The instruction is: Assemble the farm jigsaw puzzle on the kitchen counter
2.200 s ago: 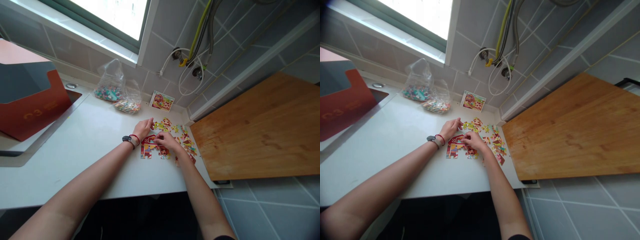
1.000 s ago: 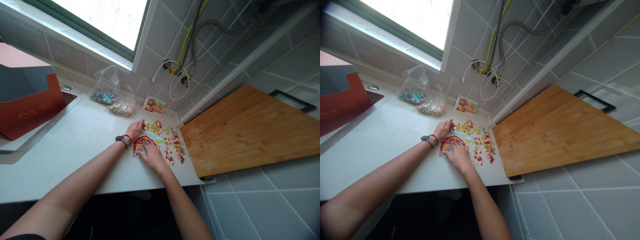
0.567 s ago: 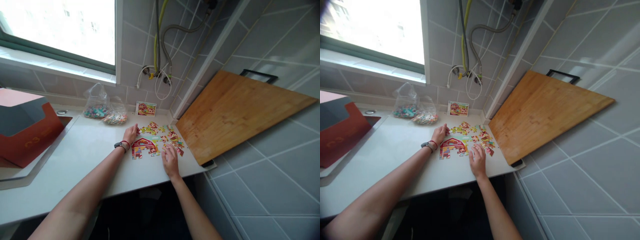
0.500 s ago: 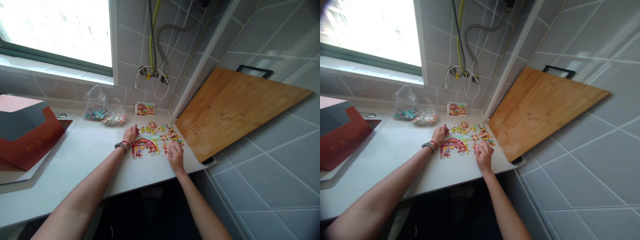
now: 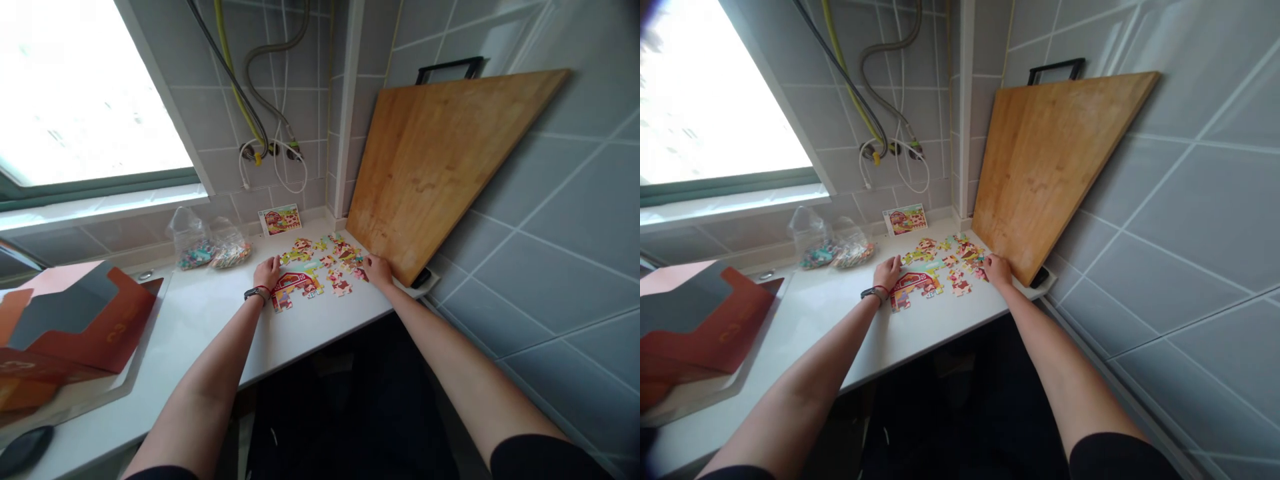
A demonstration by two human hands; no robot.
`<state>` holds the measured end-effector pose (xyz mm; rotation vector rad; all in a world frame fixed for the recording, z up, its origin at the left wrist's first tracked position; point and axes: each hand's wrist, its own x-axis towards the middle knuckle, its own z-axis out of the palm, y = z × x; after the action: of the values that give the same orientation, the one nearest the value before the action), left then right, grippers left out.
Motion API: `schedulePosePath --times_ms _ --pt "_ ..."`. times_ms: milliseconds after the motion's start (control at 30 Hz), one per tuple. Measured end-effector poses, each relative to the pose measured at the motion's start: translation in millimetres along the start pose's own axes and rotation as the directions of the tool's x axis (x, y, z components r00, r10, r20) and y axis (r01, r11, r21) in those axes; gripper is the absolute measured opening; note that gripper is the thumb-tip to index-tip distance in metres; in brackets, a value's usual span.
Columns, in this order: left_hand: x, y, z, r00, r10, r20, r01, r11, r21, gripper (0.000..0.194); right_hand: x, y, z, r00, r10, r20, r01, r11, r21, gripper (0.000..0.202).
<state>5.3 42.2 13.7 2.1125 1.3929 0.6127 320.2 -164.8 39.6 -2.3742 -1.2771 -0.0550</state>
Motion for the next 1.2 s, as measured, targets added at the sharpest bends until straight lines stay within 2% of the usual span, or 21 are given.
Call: schedulePosePath --times_ms 400,1200 --pt "-2.1 1.5 2.9 0.999 0.050 0.008 -0.051 0.984 0.172 0.034 -3.1 -7.7 0.9 0.996 0.057 0.069 -0.051 0.995 -0.088 0.033" --pt "1.6 0.6 2.2 0.998 0.067 0.023 -0.070 0.978 0.194 0.031 -4.6 -8.3 -2.2 0.994 0.061 0.092 -0.051 0.992 -0.112 0.033"
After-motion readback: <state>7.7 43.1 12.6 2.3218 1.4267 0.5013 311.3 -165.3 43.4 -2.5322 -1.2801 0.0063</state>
